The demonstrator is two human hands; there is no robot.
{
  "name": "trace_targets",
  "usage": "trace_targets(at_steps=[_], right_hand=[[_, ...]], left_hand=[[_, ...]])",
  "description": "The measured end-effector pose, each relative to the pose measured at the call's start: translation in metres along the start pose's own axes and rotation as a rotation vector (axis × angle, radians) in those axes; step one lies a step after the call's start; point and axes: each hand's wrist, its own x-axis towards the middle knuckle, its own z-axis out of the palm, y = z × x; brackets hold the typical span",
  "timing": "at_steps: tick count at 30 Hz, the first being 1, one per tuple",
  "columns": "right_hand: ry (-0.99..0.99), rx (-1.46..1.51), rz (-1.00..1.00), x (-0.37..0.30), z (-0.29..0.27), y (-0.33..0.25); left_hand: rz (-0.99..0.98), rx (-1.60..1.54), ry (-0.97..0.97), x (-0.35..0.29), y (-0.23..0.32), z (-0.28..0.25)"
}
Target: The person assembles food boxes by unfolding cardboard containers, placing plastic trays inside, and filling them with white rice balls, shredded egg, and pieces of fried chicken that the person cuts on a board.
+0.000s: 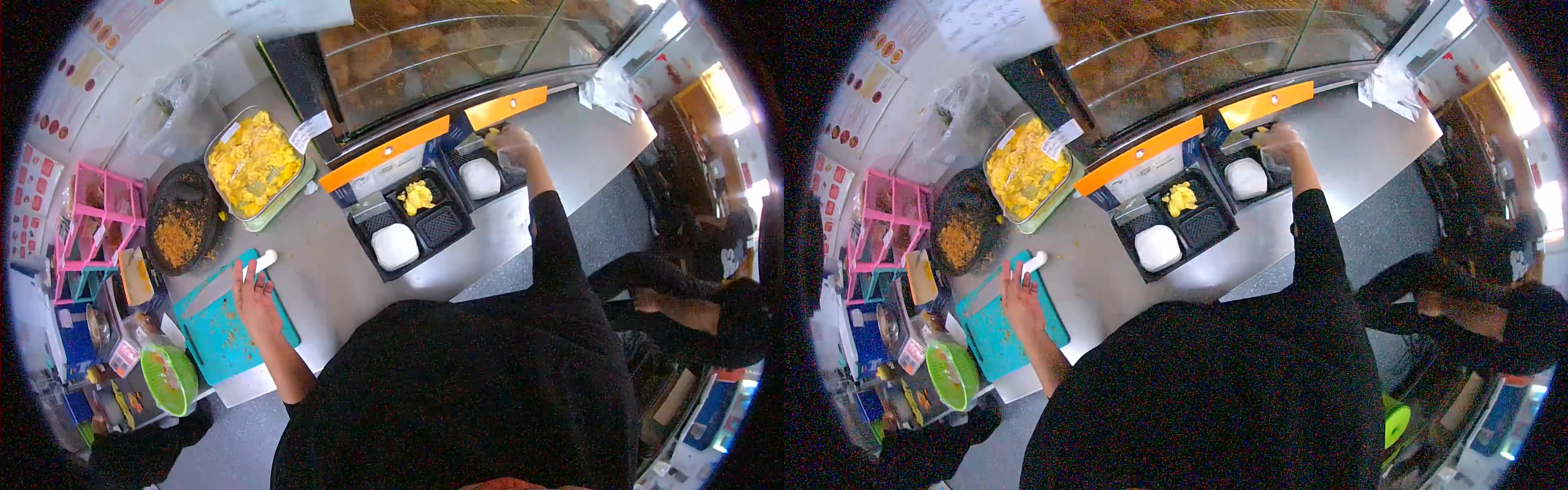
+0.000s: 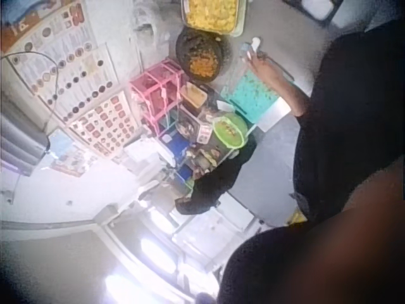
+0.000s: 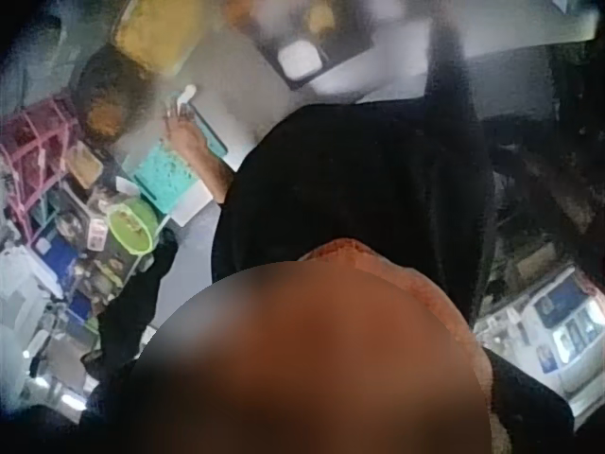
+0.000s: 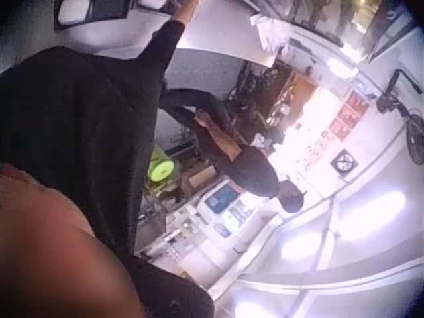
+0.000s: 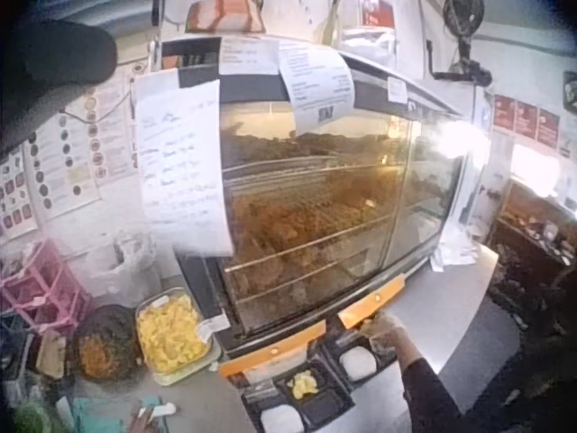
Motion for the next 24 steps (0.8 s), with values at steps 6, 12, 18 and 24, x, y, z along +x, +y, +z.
trace_targets(at_steps=[6, 12, 18, 24], right_hand=[[0.147, -0.123, -0.087, 0.001, -0.015, 0.001], [0.225, 0.078, 0.102, -0.009, -0.038, -0.003], [0.010, -0.102, -0.139, 0.013, -0.004, 0.014], [0.117, -0.049, -0.145, -0.013, -0.014, -0.011]], left_hand=[[-0.033, -0.042, 0.062, -0.013, -0.011, 0.023], [-0.021, -0.092, 0.094, -0.023, -0.018, 0.037], [-0.037, -0.091, 0.094, -0.024, -0.021, 0.045], [-0.016, -0.114, 0.165, -0.033, -0.015, 0.028]])
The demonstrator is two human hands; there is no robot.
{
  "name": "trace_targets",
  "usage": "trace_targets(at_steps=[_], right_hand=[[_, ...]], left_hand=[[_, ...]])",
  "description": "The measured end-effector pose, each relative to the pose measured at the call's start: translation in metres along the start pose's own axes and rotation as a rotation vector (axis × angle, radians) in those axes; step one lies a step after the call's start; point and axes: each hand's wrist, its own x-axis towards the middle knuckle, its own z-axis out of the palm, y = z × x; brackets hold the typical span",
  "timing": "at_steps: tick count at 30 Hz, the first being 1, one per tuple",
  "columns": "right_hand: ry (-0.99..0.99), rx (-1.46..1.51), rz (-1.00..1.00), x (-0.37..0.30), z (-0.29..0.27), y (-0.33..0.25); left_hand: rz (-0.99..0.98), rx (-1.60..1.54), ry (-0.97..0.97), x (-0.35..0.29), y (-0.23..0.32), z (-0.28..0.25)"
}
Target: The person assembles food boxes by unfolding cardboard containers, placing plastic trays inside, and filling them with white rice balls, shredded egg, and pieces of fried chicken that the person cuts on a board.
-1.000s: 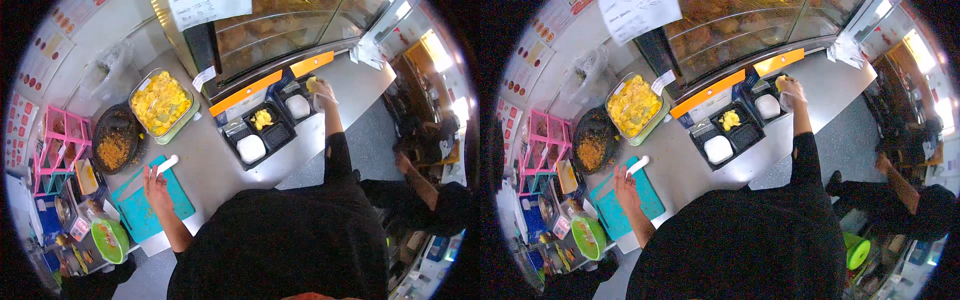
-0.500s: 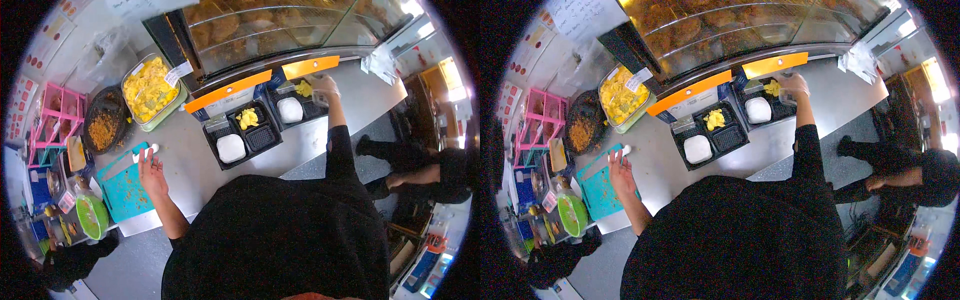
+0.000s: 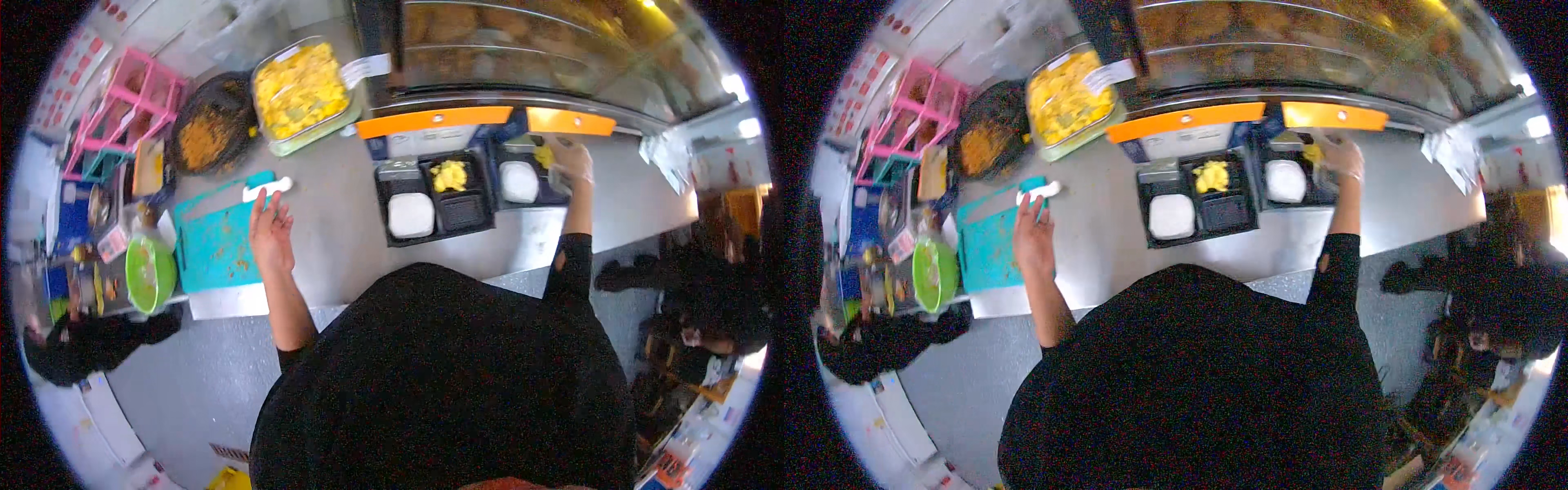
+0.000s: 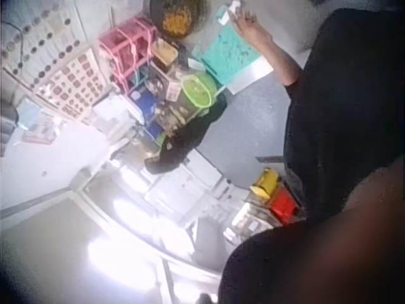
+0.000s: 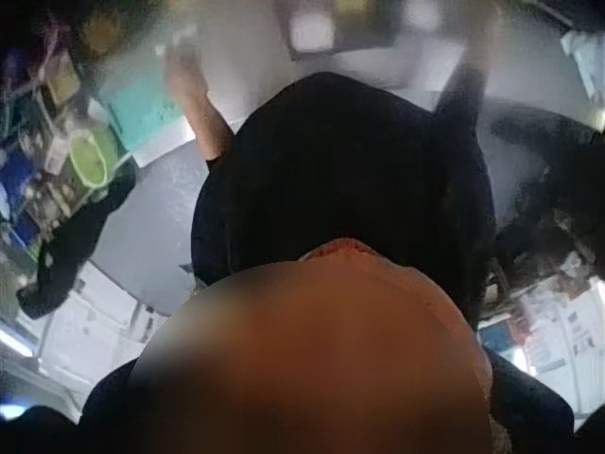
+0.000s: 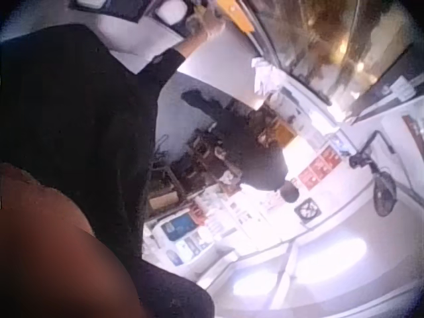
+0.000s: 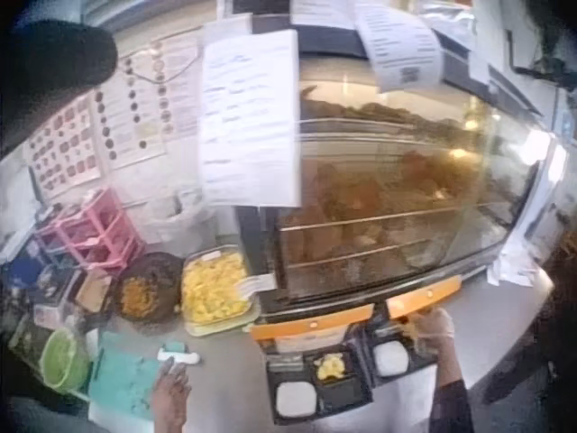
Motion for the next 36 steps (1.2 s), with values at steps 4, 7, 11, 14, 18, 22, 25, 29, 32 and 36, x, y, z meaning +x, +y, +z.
trace_targets(at_steps=[4, 7, 11, 14, 18, 22, 25, 29, 32, 36], right_hand=[[-0.040, 0.463, -0.066, -0.028, -0.010, 0.014], [-0.217, 1.423, 0.243, -0.092, -0.023, -0.036], [-0.704, 1.296, 0.031, -0.175, -0.016, -0.144], [-0.915, 1.268, -0.168, -0.188, 0.047, -0.221], [-0.752, 0.716, -0.344, -0.165, 0.132, -0.358], [-0.388, 0.385, -0.474, -0.079, 0.225, -0.412], [-0.153, 0.036, -0.641, -0.042, 0.259, -0.435], [-0.167, -0.211, -0.859, -0.039, 0.262, -0.446], [-0.107, -0.410, -1.014, -0.044, 0.271, -0.452], [-0.178, -0.331, -0.886, -0.051, 0.269, -0.450]], left_hand=[[-0.001, 0.004, -0.010, 0.003, 0.008, -0.022], [0.019, 0.000, 0.056, -0.004, 0.020, -0.044], [0.004, 0.012, 0.075, -0.005, 0.033, -0.068], [0.008, -0.012, 0.087, -0.004, 0.049, -0.083], [0.038, -0.013, 0.118, -0.008, 0.065, -0.114], [0.046, 0.011, 0.146, -0.012, 0.077, -0.146], [0.033, 0.019, 0.220, -0.016, 0.083, -0.180], [-0.015, 0.007, 0.382, -0.017, 0.086, -0.207], [-0.016, 0.014, 0.346, -0.009, 0.089, -0.217], [-0.008, 0.080, 0.335, 0.006, 0.094, -0.219]])
